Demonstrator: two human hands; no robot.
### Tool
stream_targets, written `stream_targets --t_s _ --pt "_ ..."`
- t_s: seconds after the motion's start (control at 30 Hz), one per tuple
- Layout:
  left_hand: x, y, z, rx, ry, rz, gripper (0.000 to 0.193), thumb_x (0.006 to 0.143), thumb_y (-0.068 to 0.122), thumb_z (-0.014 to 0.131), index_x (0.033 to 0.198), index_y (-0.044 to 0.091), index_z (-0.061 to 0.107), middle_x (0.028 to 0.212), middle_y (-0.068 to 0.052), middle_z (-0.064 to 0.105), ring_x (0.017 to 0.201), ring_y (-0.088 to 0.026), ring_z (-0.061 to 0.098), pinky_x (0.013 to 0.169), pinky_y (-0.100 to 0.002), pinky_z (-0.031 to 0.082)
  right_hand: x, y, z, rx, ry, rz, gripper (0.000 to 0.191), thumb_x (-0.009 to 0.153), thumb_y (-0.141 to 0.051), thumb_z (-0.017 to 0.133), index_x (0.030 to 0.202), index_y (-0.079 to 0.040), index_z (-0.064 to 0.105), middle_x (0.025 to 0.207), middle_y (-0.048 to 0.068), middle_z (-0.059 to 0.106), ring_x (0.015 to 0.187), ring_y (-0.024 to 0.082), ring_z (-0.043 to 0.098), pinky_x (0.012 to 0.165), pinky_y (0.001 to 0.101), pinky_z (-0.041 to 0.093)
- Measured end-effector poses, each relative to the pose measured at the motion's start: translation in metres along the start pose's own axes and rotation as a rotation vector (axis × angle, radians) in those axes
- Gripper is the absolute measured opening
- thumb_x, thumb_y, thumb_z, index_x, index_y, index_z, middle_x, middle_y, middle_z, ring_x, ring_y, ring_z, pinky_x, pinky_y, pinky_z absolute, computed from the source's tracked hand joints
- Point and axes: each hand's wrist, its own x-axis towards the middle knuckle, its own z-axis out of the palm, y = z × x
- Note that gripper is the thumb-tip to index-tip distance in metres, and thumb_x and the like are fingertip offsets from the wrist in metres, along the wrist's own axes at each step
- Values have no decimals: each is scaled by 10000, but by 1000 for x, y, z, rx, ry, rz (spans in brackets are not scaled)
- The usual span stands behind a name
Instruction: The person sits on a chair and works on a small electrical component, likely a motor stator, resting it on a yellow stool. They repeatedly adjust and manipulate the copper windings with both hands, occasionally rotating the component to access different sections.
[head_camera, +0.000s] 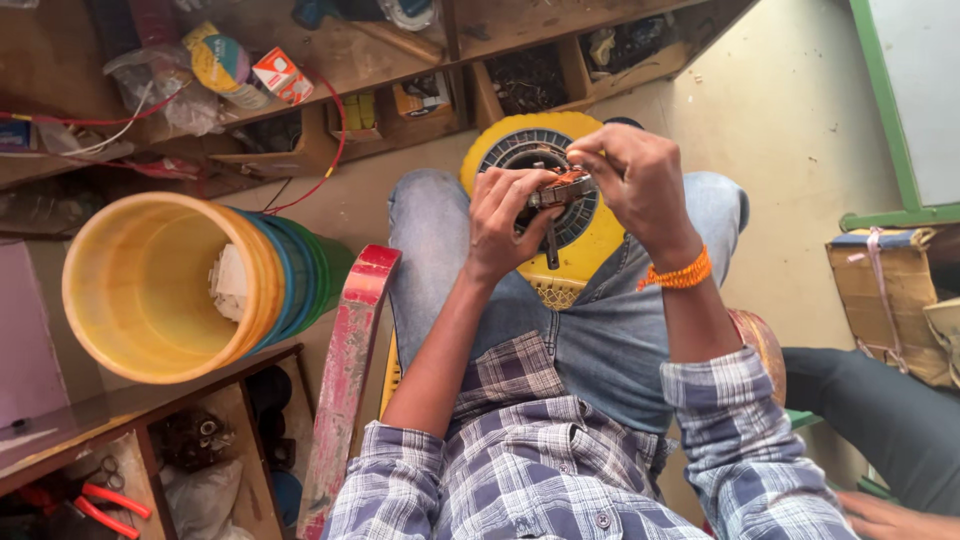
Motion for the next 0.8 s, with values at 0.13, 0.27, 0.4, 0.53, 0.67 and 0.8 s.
stream_targets --t_s 0.13,0.27,0.4,0.53,0.67,0.8 --pt "0 -1 0 16 2 2 433 830 130 853 1216 99 661 1129 -54 701 1046 -269 641 958 -396 482 14 17 11 -14 -56 -125 55 973 -13 746 1020 7 725 954 136 729 872 278 726 772 354 564" --pt "4 2 2 28 2 19 416 828 131 847 1193 83 653 1128 -74 692 1043 -283 634 954 -405 483 26 34 9 -42 -108 -128 59 963 -40 774 992 -8 732 906 127 721 821 271 717 731 357 548" --pt "10 4 8 41 16 30 398 834 130 849 1173 72 648 1110 -79 692 1030 -283 642 948 -406 482 29 40 -4 -20 -53 -90 75 968 -55 777 1014 -9 741 912 127 729 759 240 708 675 338 539" --pt "11 2 17 52 21 22 400 827 135 843 1170 66 648 1110 -89 692 1022 -292 641 955 -408 489 28 47 -22 -36 -24 -112 71 992 -63 769 1031 -11 742 941 126 743 781 228 717 692 324 550" --pt "9 0 27 62 29 31 392 835 142 836 1169 58 649 1112 -96 691 1020 -290 649 958 -413 489 35 54 -31 -74 -67 -177 88 1005 -98 776 1020 -19 741 952 125 749 821 249 735 717 328 564" --pt "9 0 30 61 35 35 387 845 156 821 1177 57 649 1116 -99 691 1019 -282 650 957 -418 492 40 52 -32 -117 -112 -231 109 989 -131 784 989 -27 749 929 119 758 798 257 738 697 333 572"
